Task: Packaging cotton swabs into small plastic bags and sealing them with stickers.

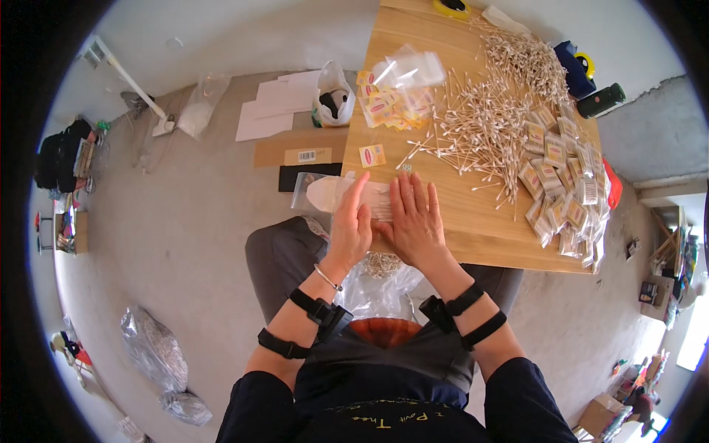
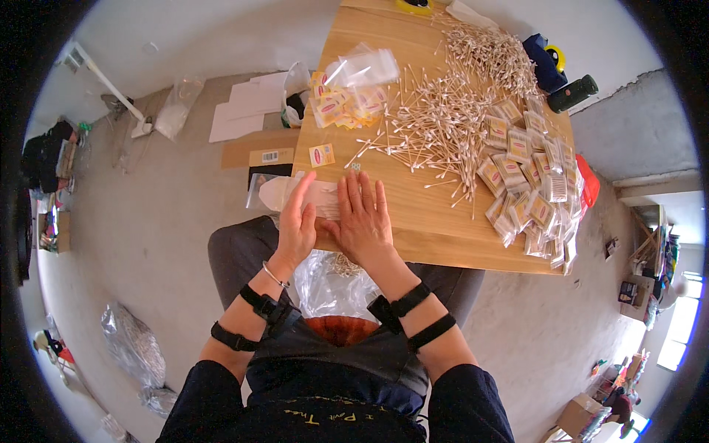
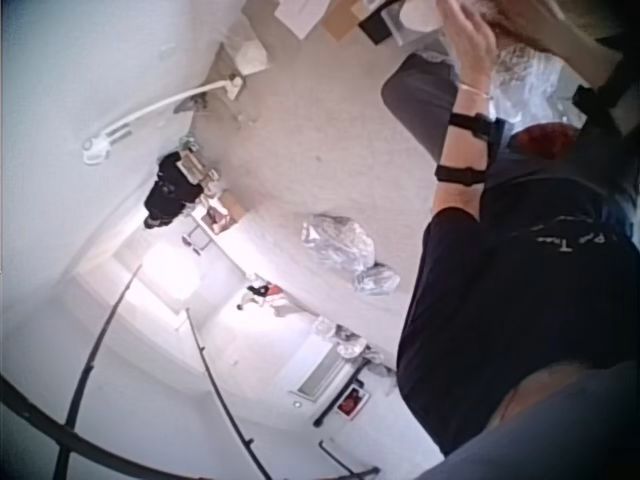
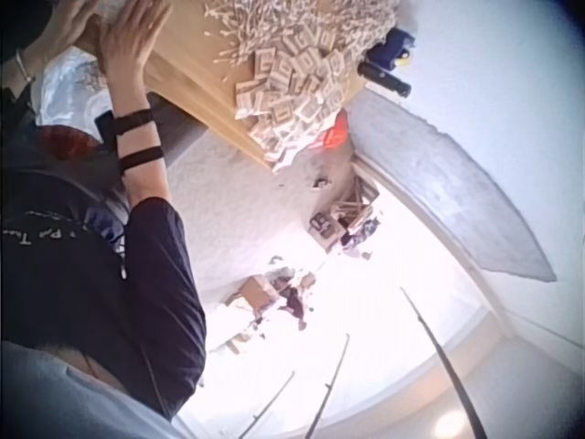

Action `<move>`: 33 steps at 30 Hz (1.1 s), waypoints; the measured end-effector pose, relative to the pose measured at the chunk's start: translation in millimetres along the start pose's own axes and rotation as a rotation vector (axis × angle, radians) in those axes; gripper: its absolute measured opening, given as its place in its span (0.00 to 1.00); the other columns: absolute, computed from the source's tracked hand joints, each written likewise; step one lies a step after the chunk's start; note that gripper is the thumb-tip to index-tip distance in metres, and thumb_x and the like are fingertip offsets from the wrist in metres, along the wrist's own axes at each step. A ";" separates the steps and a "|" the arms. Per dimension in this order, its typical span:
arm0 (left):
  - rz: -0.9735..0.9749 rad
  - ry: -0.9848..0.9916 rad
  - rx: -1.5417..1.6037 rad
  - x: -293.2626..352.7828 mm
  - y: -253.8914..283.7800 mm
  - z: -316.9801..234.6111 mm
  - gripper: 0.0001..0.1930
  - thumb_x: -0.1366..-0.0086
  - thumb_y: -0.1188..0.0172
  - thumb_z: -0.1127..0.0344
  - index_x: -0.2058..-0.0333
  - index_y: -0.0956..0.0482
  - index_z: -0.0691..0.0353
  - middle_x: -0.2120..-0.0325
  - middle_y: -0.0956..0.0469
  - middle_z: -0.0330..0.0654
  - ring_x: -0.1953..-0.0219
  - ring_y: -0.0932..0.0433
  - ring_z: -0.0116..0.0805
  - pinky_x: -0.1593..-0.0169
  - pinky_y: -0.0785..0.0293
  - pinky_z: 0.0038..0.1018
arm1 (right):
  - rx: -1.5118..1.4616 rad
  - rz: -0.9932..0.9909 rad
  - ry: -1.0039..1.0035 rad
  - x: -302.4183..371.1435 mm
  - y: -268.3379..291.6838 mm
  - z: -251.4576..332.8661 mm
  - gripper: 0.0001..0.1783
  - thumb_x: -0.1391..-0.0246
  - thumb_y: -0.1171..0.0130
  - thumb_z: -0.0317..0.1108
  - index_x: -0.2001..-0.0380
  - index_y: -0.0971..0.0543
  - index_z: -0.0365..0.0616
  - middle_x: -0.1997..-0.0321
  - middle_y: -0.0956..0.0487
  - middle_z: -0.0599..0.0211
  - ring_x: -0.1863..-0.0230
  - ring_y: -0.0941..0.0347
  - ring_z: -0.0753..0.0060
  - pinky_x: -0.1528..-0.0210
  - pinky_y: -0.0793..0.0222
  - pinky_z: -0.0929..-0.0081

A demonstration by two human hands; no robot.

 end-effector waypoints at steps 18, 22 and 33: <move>-0.081 0.058 0.183 -10.7 -10.8 -7.8 0.23 0.29 0.58 0.70 0.37 0.42 0.68 0.38 0.36 0.55 0.35 0.38 0.48 0.34 0.45 0.34 | -0.518 -0.269 -0.228 -1.5 -4.4 -31.7 0.36 0.42 0.48 0.38 0.34 0.45 0.33 0.29 0.46 0.47 0.27 0.54 0.51 0.28 0.63 0.52; -0.079 0.113 0.186 -10.3 -14.9 -15.3 0.24 0.26 0.59 0.61 0.36 0.42 0.68 0.36 0.39 0.51 0.33 0.42 0.43 0.32 0.48 0.33 | -1.018 -0.461 -0.409 7.0 -3.0 -43.1 0.27 0.39 0.57 0.23 0.36 0.42 0.30 0.32 0.41 0.44 0.30 0.48 0.49 0.29 0.54 0.62; -0.072 0.176 0.330 -11.2 -27.4 -20.2 0.31 0.25 0.66 0.49 0.36 0.44 0.69 0.36 0.41 0.51 0.33 0.43 0.40 0.33 0.49 0.31 | -1.199 -0.517 -0.255 -5.6 -4.1 -17.8 0.25 0.40 0.57 0.21 0.38 0.40 0.30 0.33 0.39 0.45 0.31 0.46 0.50 0.30 0.52 0.62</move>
Point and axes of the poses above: each hand's wrist, its own x-axis away from the middle knuckle, its own y-axis out of the back of the hand, z = x × y, the point moved 2 cm from there along -x, towards the middle knuckle
